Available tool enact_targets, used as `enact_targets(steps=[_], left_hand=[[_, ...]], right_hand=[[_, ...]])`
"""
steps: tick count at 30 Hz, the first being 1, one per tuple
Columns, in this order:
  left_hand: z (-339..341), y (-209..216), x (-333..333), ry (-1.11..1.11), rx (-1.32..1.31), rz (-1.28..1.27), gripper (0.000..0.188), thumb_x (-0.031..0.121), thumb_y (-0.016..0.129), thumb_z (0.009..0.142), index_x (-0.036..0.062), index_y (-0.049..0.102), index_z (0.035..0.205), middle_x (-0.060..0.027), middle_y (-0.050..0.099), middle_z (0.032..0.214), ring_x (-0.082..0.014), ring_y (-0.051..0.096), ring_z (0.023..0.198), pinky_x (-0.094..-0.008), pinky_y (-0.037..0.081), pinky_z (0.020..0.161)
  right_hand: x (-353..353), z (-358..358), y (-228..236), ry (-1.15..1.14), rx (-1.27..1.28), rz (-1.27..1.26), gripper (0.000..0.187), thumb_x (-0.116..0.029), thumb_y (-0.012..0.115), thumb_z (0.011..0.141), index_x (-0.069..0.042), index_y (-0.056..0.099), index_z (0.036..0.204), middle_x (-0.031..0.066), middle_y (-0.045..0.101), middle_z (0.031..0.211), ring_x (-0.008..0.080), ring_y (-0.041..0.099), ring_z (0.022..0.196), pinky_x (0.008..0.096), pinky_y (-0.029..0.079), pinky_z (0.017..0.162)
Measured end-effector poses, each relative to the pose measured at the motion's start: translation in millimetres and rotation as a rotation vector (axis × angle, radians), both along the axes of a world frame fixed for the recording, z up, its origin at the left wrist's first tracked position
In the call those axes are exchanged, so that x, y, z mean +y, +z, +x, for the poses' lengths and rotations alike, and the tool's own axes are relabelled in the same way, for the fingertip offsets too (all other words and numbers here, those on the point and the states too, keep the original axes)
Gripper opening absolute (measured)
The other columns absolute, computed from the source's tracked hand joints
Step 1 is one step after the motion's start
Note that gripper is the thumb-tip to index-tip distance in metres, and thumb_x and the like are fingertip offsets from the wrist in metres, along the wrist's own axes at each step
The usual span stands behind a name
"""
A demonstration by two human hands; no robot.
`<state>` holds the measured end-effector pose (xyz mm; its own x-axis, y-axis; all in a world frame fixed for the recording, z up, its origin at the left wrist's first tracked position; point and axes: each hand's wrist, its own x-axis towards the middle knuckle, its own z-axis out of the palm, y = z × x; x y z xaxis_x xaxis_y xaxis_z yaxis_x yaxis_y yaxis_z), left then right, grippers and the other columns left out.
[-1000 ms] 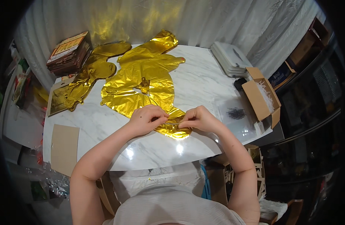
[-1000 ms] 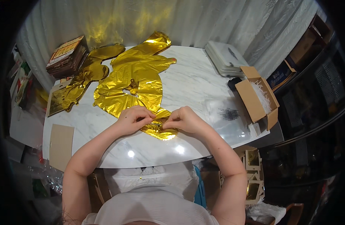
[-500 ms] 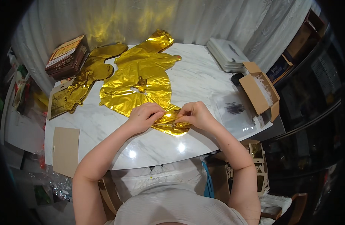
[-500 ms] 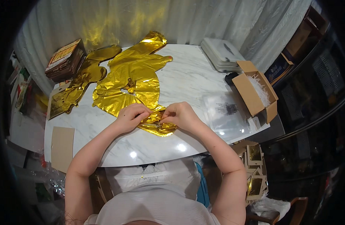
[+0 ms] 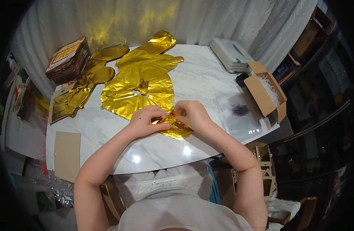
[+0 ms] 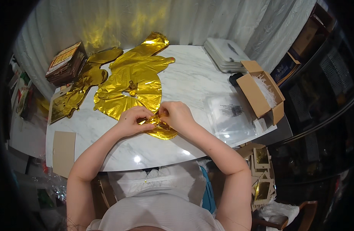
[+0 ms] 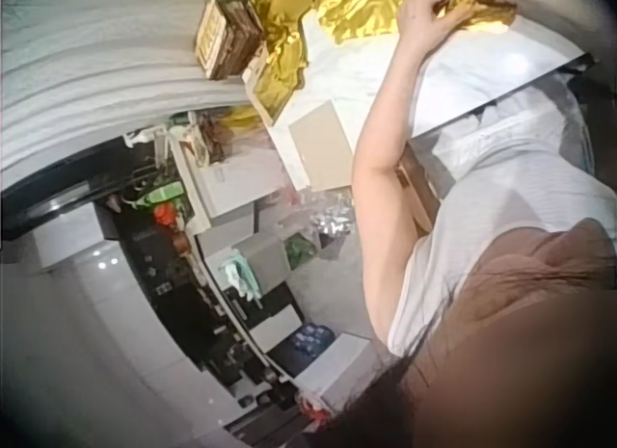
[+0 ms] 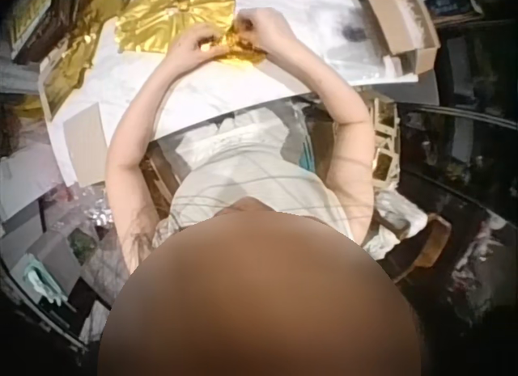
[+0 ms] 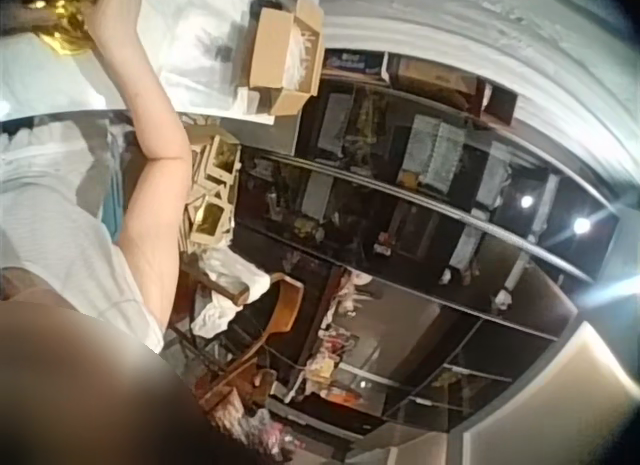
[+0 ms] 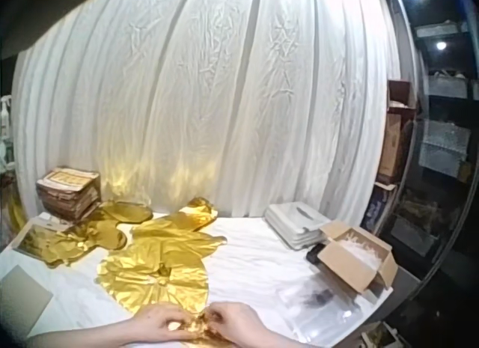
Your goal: Unpacking and inspecting gold foil balloons from plastic sleeves.
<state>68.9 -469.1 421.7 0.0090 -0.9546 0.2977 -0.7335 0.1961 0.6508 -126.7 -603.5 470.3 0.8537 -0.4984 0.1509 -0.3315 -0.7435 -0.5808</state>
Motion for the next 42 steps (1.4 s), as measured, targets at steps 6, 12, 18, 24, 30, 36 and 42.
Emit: enact_targets(steps=[6,12,18,24,30,36,42], left_hand=[[-0.7,-0.2,0.5,0.033,0.036,0.048,0.020,0.027,0.073,0.093,0.0071,0.073,0.094,-0.0027,0.075,0.106,-0.0238,0.069,0.099,-0.0351,0.053,0.081],[-1.5,-0.9,-1.0,0.068,-0.006,0.016,0.022,0.027,0.067,0.098,0.0065,0.072,0.101,-0.0051,0.073,0.109,-0.0269,0.068,0.102,-0.0372,0.053,0.083],[0.8,-6.2,0.4,0.089,-0.008,-0.007,0.024,0.028,0.063,0.100,0.0056,0.070,0.108,-0.0078,0.071,0.109,-0.0292,0.067,0.103,-0.0385,0.053,0.084],[-2.6,7.9,0.1,0.103,0.061,0.124,0.038,0.037,0.071,0.095,0.0079,0.066,0.119,-0.0097,0.070,0.108,-0.0295,0.067,0.103,-0.0387,0.052,0.086],[4.1,-4.3,-0.1,0.073,0.025,0.055,0.059,0.052,0.077,0.086,0.0115,0.063,0.128,-0.0105,0.072,0.108,-0.0303,0.069,0.102,-0.0422,0.053,0.084],[-2.3,2.5,-0.9,0.109,0.110,0.131,0.050,0.034,0.073,0.094,0.0169,0.057,0.137,-0.0083,0.070,0.103,-0.0285,0.069,0.092,-0.0391,0.054,0.080],[-0.9,-2.8,-0.7,0.122,0.270,0.093,0.036,0.014,0.061,0.099,0.0175,0.053,0.134,-0.0068,0.069,0.093,-0.0284,0.068,0.086,-0.0389,0.052,0.076]], right_hand=[[15.2,-20.0,0.3,0.056,0.021,-0.287,0.021,-0.005,0.076,0.082,-0.007,0.071,0.102,0.0107,0.063,0.100,0.0318,0.062,0.103,0.0384,0.053,0.084],[23.6,-40.8,4.0,0.202,-0.206,-0.188,0.018,-0.007,0.074,0.084,-0.006,0.075,0.102,0.0113,0.065,0.094,0.0349,0.065,0.096,0.0446,0.053,0.086],[5.0,-27.7,-4.9,0.231,-0.057,0.015,0.013,-0.002,0.080,0.078,-0.001,0.074,0.090,0.0077,0.069,0.080,0.0255,0.067,0.073,0.0395,0.054,0.071],[-31.5,-1.7,-21.9,0.063,0.040,0.575,0.025,-0.011,0.092,0.075,0.000,0.069,0.072,-0.0003,0.067,0.068,0.0068,0.057,0.062,0.0262,0.046,0.058],[-34.6,9.9,-39.8,-0.043,0.063,0.507,0.024,-0.023,0.085,0.083,-0.001,0.075,0.078,0.0064,0.065,0.062,0.0118,0.057,0.055,0.0311,0.043,0.053],[-9.5,10.6,-25.3,0.159,-0.066,0.077,0.018,-0.003,0.074,0.076,-0.004,0.074,0.094,0.0147,0.071,0.084,0.0361,0.069,0.081,0.0449,0.055,0.073],[10.4,1.0,5.8,0.104,-0.171,-0.292,0.024,-0.005,0.077,0.079,-0.004,0.064,0.099,0.0125,0.065,0.091,0.0334,0.066,0.090,0.0422,0.053,0.076]])
